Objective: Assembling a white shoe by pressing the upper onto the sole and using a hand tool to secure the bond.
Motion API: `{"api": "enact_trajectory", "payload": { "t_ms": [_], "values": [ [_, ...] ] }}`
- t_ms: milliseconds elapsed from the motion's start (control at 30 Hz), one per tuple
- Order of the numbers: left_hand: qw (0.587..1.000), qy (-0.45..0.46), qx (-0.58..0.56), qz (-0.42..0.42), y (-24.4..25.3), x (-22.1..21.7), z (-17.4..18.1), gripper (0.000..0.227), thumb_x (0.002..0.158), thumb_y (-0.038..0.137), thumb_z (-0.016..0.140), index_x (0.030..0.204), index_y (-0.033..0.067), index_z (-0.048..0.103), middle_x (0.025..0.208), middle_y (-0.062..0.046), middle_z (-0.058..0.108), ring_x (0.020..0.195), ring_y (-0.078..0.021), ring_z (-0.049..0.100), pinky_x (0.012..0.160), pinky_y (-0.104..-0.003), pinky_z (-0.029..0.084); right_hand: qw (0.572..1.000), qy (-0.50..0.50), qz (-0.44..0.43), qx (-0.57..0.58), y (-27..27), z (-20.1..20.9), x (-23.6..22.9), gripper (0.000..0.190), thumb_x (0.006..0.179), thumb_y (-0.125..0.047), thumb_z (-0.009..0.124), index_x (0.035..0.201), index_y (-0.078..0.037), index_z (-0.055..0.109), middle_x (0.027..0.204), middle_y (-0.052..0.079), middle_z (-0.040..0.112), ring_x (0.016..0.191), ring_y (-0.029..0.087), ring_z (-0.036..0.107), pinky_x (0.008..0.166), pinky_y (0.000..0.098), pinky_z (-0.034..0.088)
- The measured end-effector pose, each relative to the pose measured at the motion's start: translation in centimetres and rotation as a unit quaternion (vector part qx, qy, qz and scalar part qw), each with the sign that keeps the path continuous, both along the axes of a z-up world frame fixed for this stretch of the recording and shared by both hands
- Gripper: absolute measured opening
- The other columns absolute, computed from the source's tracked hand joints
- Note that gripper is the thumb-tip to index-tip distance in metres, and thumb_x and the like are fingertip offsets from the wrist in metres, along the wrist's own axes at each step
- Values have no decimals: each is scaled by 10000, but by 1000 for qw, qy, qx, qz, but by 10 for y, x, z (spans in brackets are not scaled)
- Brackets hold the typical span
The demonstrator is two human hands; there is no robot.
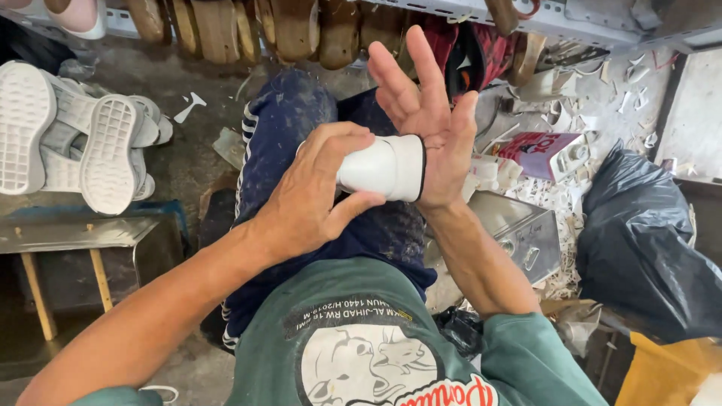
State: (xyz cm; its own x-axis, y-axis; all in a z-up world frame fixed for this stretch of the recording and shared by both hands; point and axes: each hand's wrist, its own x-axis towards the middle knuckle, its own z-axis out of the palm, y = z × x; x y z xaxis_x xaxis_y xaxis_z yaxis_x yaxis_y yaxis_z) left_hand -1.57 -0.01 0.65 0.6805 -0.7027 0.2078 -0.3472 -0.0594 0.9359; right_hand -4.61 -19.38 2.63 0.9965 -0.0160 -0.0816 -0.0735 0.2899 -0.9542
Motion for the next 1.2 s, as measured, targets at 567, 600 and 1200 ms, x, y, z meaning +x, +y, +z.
{"api": "enact_trajectory", "payload": {
  "t_ms": [567,600,1200],
  "values": [
    [998,43,13,-38,51,5,2,566,1017,377,667,1426,112,379,1528,-252,362,1427,-453,419,1182,-578,403,990,5,-86,-112,71,8,-14,647,1161,-536,341,1631,-91,352,1672,186,459,1637,285,414,1484,475,265],
    [996,76,34,20,60,-5,3,749,941,509,664,1490,111,344,1586,-266,270,1480,-455,373,1233,-590,349,980,-68,-160,-101,90,-5,-22,632,1172,-477,292,1660,-74,290,1708,216,388,1683,324,326,1508,484,190],
    [994,-2,103,46,112,-62,-65,1158,749,275,873,1656,101,176,1661,-239,277,1522,-444,391,1132,-557,488,702,-269,251,-610,12,-25,-30,744,995,-543,733,1461,-13,496,1435,234,518,1389,418,471,1166,601,445]
  ]
}}
